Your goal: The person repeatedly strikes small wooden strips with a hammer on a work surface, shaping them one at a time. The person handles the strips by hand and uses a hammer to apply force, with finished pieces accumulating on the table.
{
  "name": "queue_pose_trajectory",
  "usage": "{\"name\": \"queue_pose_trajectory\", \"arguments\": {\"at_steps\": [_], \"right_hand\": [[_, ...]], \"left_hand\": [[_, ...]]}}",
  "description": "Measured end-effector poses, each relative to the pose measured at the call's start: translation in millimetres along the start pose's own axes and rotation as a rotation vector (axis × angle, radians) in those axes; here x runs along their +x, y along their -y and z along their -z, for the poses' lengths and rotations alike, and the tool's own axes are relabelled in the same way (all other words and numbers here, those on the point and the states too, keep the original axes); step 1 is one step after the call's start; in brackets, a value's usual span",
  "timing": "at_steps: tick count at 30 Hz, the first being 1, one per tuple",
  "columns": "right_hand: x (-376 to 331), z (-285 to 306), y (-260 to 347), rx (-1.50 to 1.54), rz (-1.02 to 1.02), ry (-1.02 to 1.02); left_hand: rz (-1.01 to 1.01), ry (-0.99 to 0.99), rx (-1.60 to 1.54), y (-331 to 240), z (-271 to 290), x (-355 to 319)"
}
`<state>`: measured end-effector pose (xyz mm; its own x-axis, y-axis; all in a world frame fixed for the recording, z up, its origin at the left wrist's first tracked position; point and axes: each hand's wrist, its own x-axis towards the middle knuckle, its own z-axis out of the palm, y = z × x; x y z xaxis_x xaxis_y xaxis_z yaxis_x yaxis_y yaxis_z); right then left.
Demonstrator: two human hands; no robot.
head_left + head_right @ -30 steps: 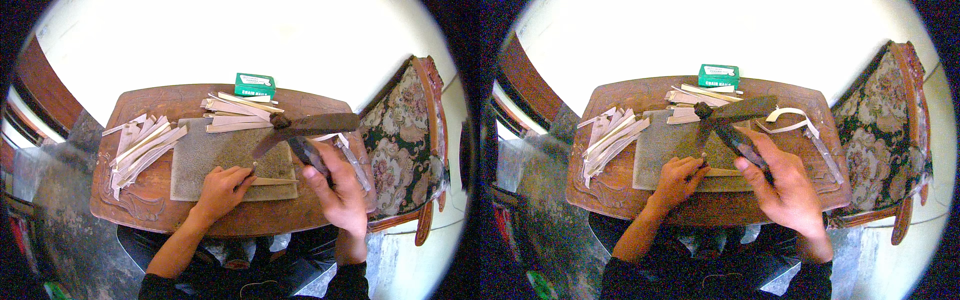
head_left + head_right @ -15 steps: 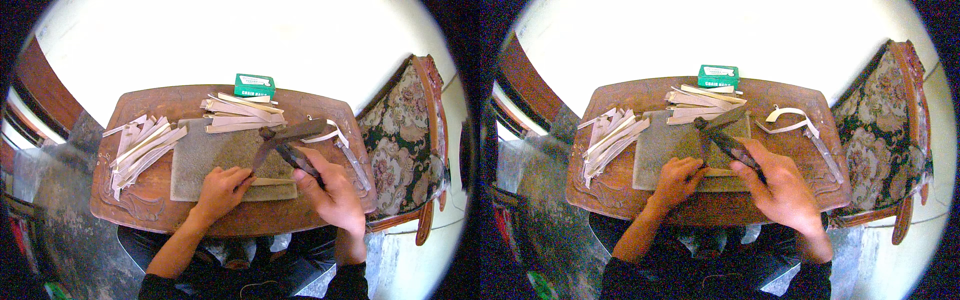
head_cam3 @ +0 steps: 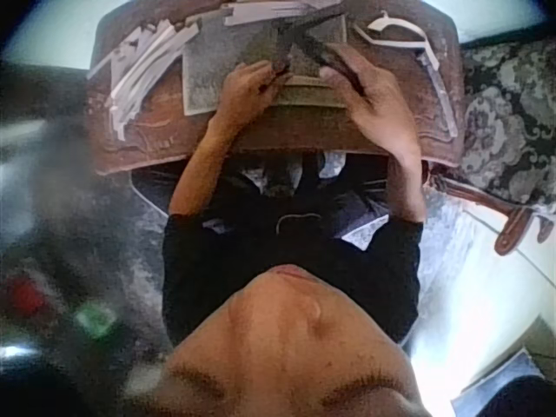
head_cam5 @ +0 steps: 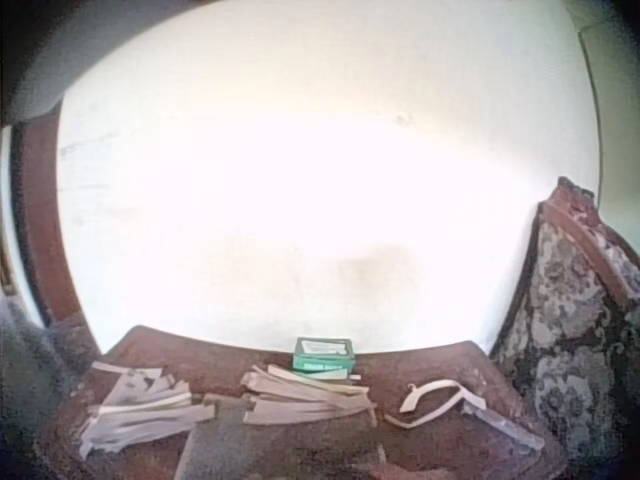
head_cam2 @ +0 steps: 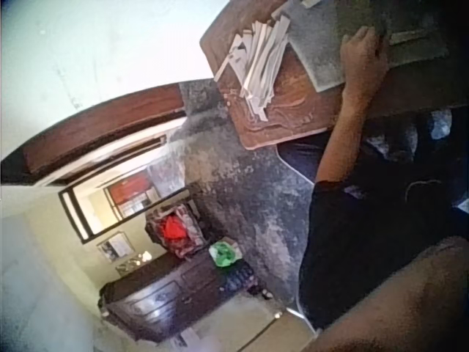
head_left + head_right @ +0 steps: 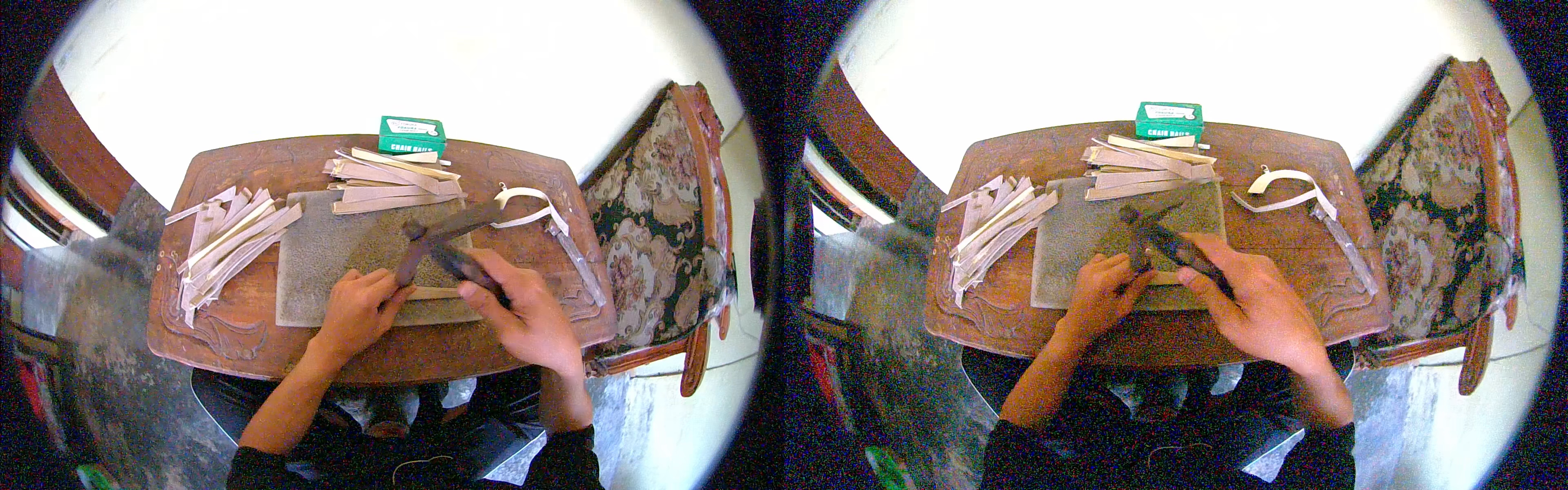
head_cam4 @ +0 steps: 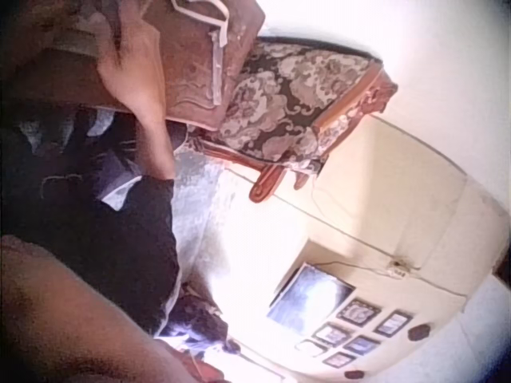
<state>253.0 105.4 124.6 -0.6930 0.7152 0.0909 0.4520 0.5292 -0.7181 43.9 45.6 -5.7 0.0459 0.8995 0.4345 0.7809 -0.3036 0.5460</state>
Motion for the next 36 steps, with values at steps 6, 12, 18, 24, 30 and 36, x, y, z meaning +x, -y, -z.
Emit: {"name": "queue_pose_trajectory", "arguments": {"at_steps": [6, 12, 18, 24, 30, 36], "right_hand": [[7.7, -29.2, -41.1, 0.529, -0.199, -0.168], [28.5, -67.2, -80.7, 0.774, -0.326, -0.349], [32.4, -81.0, -100.9, 0.436, -0.257, -0.301], [32.3, -77.2, -92.9, 0.457, -0.303, -0.275], [32.9, -80.6, -95.8, 0.453, -0.247, -0.269], [32.7, -79.3, -95.3, 0.464, -0.271, -0.27]], "left_hand": [[0.051, -0.112, -0.12, -1.4, -2.7, 0.8], [0.217, -0.058, -0.333, -2.3, 2.8, 4.9], [0.282, -0.137, -0.416, -0.9, 0.7, 3.5], [0.364, 0.04, -0.362, -5.2, 6.7, 7.1], [0.211, -0.062, -0.296, 0.0, -1.2, 5.5], [0.167, -0.04, -0.15, -4.5, 1.6, 6.0]]}}
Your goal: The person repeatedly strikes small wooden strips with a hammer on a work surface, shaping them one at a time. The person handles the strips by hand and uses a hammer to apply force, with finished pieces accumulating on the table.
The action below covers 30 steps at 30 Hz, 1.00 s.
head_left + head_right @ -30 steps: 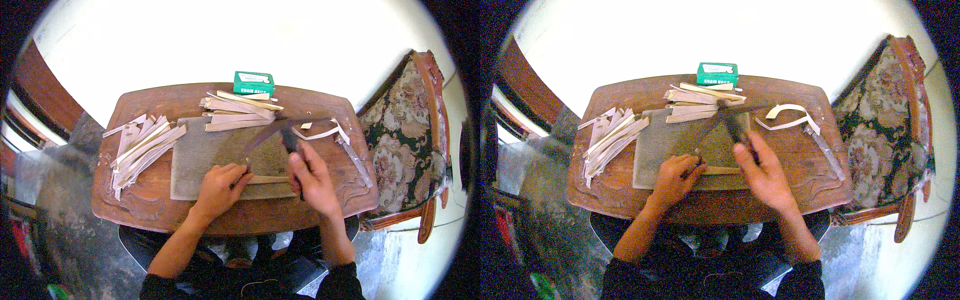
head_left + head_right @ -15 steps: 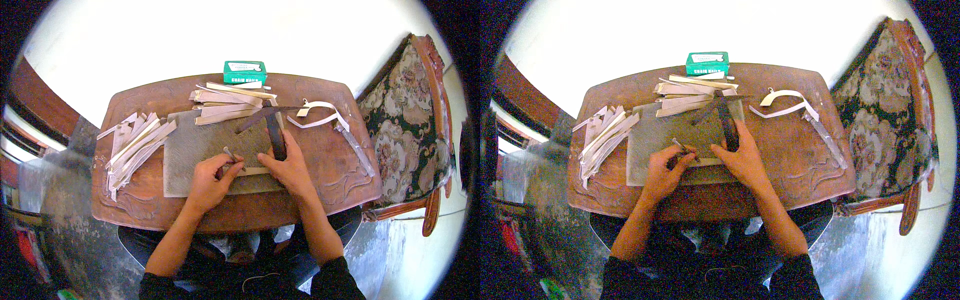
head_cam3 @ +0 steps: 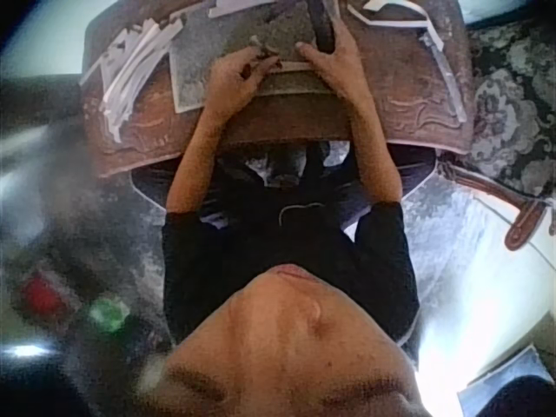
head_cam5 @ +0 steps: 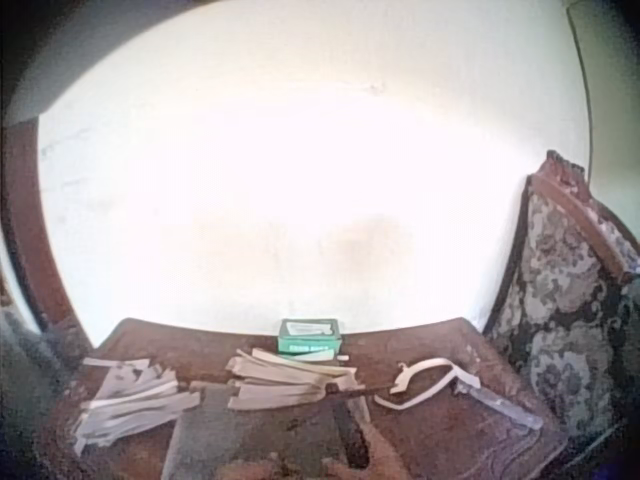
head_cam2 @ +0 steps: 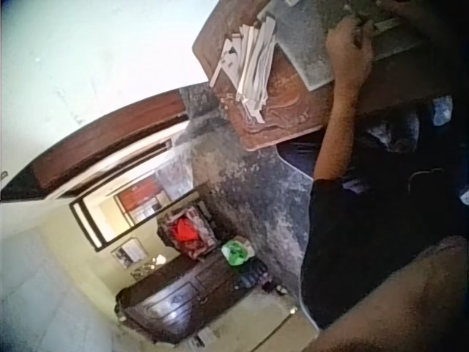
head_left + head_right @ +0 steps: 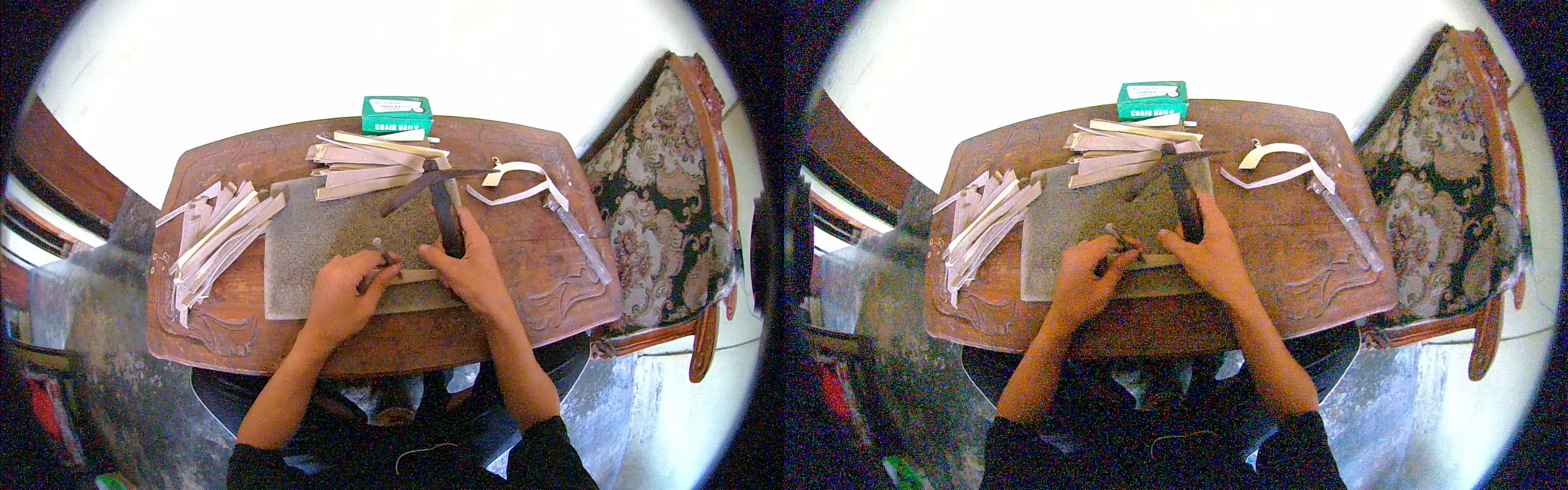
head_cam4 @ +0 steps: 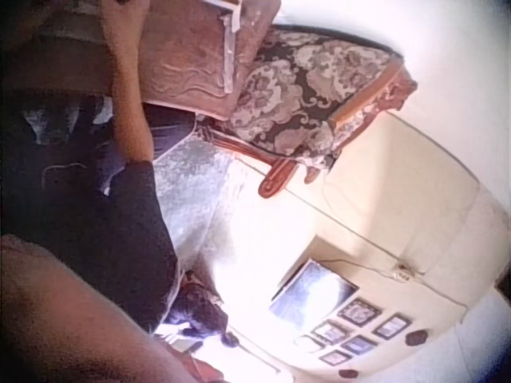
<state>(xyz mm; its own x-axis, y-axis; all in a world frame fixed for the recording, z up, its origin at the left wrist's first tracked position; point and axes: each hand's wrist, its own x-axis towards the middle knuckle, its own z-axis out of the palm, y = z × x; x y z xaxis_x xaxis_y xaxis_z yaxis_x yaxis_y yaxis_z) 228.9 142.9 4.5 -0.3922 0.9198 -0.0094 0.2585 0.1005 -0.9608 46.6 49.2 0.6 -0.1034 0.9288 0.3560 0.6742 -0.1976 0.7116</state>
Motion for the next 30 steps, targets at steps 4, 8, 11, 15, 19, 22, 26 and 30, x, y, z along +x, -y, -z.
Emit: {"name": "queue_pose_trajectory", "arguments": {"at_steps": [4, 8, 11, 15, 19, 22, 26, 30], "right_hand": [[0.6, -2.2, -2.8, -0.026, 0.03, -0.012], [1.6, -1.4, -6.4, -0.044, 0.08, -0.022], [1.2, 1.0, -3.9, -0.071, 0.102, -0.026], [0.1, -0.1, 4.4, -0.002, 0.033, 0.001], [2.2, 0.1, -4.1, 0.062, 0.064, -0.001], [3.2, -1.4, -7.1, 0.071, 0.092, -0.011], [1.1, -3.2, -4.4, 0.178, 0.008, -0.014], [-17.4, 12.0, 25.4, 0.061, -0.055, -0.035]], "left_hand": [[-0.122, -0.018, 0.029, 3.0, -3.6, 0.0], [-0.198, 0.011, 0.061, 2.0, -0.9, 3.1], [-0.246, 0.014, 0.106, -3.3, 0.3, 6.3], [-0.264, 0.019, 0.17, -2.2, 0.1, 4.9], [-0.254, 0.054, 0.229, -10.7, 3.0, 5.3], [-0.205, 0.055, 0.154, -13.1, 4.1, 5.7], [-0.14, 0.009, 0.002, -5.1, -5.3, 0.1], [-0.141, -0.022, -0.009, -4.3, -7.9, -1.4]]}}
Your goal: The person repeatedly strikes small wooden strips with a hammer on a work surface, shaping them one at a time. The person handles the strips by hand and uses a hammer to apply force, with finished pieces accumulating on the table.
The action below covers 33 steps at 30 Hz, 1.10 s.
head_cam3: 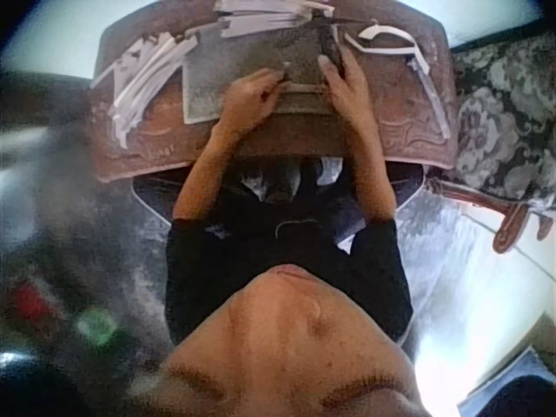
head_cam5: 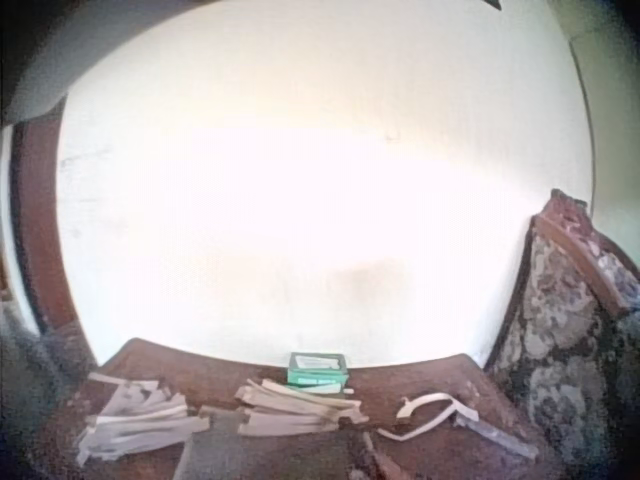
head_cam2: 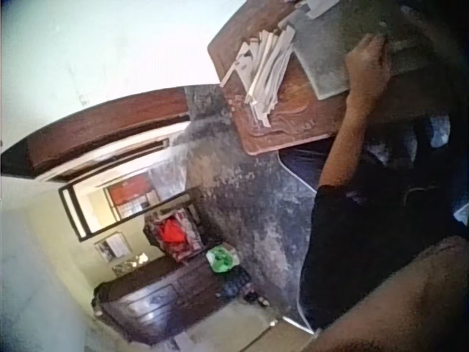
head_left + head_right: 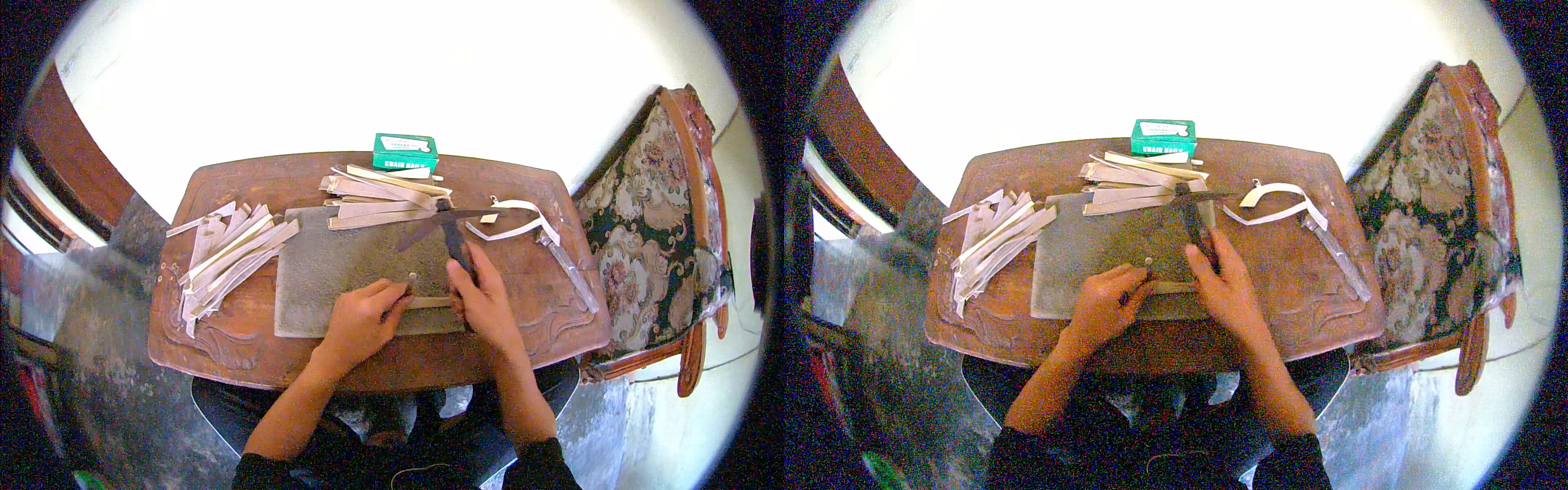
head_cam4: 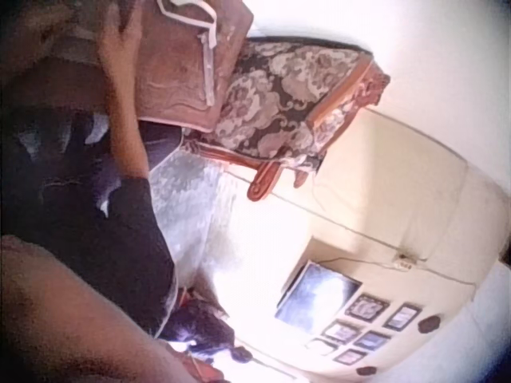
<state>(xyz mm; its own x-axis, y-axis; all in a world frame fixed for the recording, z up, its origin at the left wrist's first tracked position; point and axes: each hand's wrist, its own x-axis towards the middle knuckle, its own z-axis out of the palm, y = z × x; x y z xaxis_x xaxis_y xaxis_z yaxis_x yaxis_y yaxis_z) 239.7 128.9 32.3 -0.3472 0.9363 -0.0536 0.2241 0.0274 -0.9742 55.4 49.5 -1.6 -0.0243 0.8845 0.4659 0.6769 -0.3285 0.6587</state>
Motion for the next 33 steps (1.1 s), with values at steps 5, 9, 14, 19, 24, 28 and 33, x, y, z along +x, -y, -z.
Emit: {"name": "queue_pose_trajectory", "arguments": {"at_steps": [5, 9, 14, 19, 24, 28, 33], "right_hand": [[-29.3, 29.9, 49.7, -0.436, 0.347, 0.019], [-48.4, 31.7, 86.5, -0.541, 0.422, 0.058], [-54.4, 34.1, 102.9, -0.569, 0.438, 0.112], [-55.1, 36.3, 105.4, -0.598, 0.439, 0.118], [-49.9, 31.0, 94.3, -0.597, 0.471, 0.152], [-52.0, 32.7, 103.4, -0.555, 0.383, 0.142], [-51.9, 30.4, 94.9, -0.587, 0.36, 0.168]], "left_hand": [[-0.017, -0.001, -0.043, 3.5, -4.2, -1.8], [-0.029, -0.037, -0.051, 4.8, -6.2, -3.4], [-0.03, -0.022, -0.013, 3.5, -3.9, -2.1], [-0.034, -0.028, 0.0, 2.9, -4.4, -1.8], [-0.014, -0.011, 0.005, 3.5, -3.1, -2.1], [-0.026, -0.023, -0.025, 4.6, -5.3, -3.1], [0.024, 0.016, -0.018, 0.0, -2.3, -1.8]]}}
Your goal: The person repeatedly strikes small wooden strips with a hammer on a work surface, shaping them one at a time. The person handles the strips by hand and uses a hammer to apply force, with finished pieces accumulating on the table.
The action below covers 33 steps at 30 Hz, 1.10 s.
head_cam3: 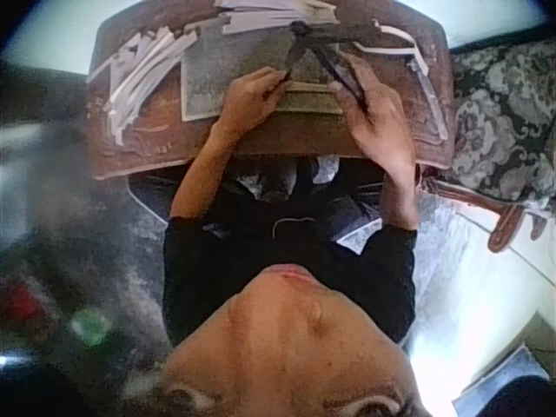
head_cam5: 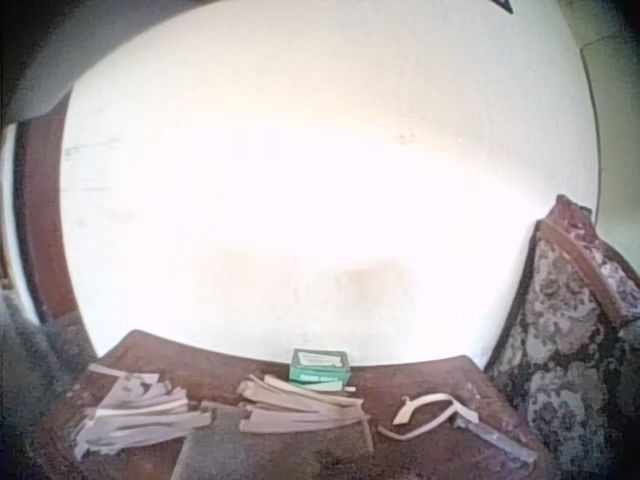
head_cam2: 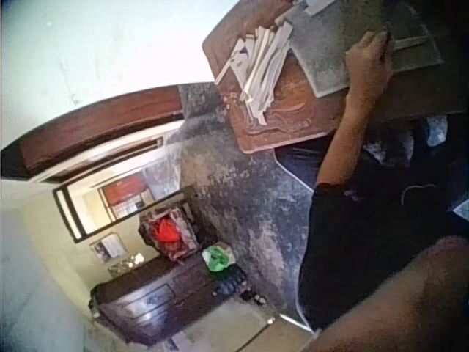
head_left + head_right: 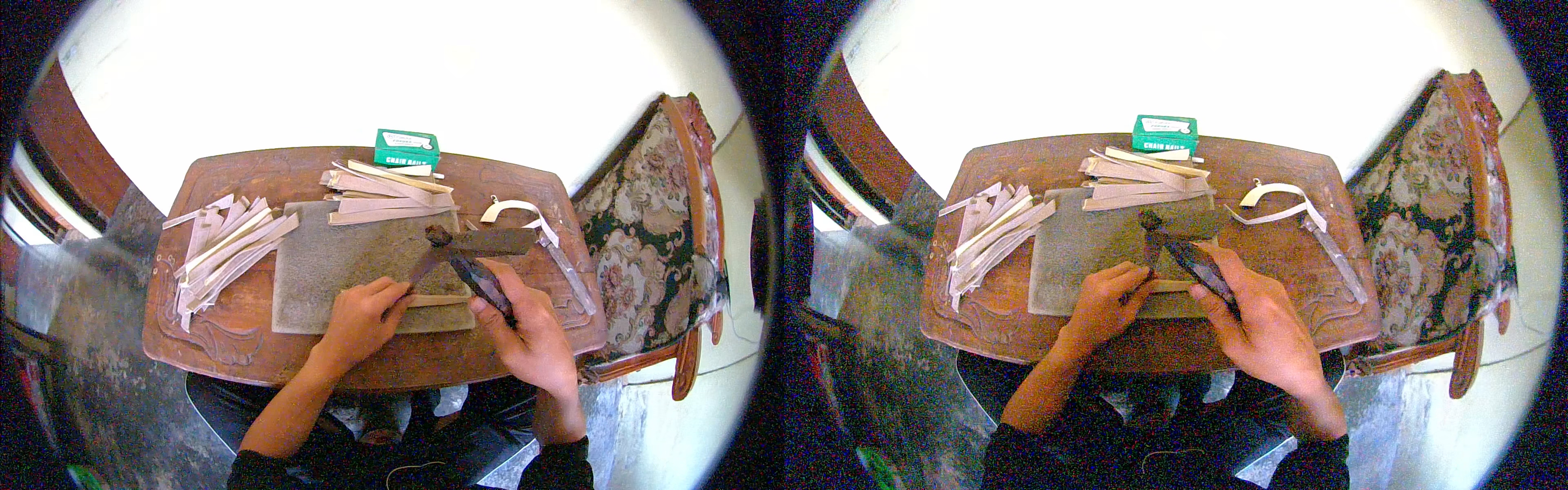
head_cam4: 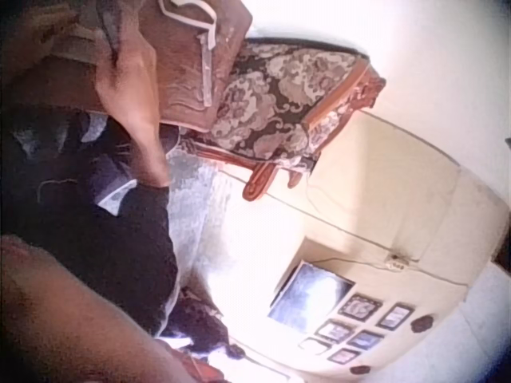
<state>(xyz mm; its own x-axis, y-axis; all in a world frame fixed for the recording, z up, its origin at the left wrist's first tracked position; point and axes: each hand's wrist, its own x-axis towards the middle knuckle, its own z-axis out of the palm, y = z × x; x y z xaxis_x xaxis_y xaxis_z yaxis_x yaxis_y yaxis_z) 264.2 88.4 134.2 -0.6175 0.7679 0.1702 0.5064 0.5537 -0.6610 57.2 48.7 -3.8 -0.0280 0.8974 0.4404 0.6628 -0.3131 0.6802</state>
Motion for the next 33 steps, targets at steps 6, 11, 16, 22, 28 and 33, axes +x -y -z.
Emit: {"name": "queue_pose_trajectory", "arguments": {"at_steps": [6, 11, 16, 22, 28, 33], "right_hand": [[-3.2, 6.7, 7.3, 0.035, 0.04, -0.138], [-1.6, -2.1, -7.1, 0.012, -0.013, -0.055], [-3.2, -1.7, -5.2, 0.036, 0.028, -0.11], [-0.4, -7.7, -9.0, 0.047, -0.037, -0.065], [16.4, -48.8, -52.0, 0.397, -0.202, -0.142], [31.5, -87.2, -82.0, 0.742, -0.383, -0.094]], "left_hand": [[-0.052, -0.043, -0.006, 3.3, -3.0, -1.1], [-0.022, -0.014, -0.01, 0.2, 0.3, -0.2], [-0.03, -0.022, -0.027, 1.7, -1.8, -0.7], [-0.028, -0.047, -0.016, 4.0, -1.8, -2.3], [0.077, -0.039, -0.087, 1.6, -1.1, 1.4], [0.242, -0.044, -0.126, -4.6, 4.5, 4.3]]}}
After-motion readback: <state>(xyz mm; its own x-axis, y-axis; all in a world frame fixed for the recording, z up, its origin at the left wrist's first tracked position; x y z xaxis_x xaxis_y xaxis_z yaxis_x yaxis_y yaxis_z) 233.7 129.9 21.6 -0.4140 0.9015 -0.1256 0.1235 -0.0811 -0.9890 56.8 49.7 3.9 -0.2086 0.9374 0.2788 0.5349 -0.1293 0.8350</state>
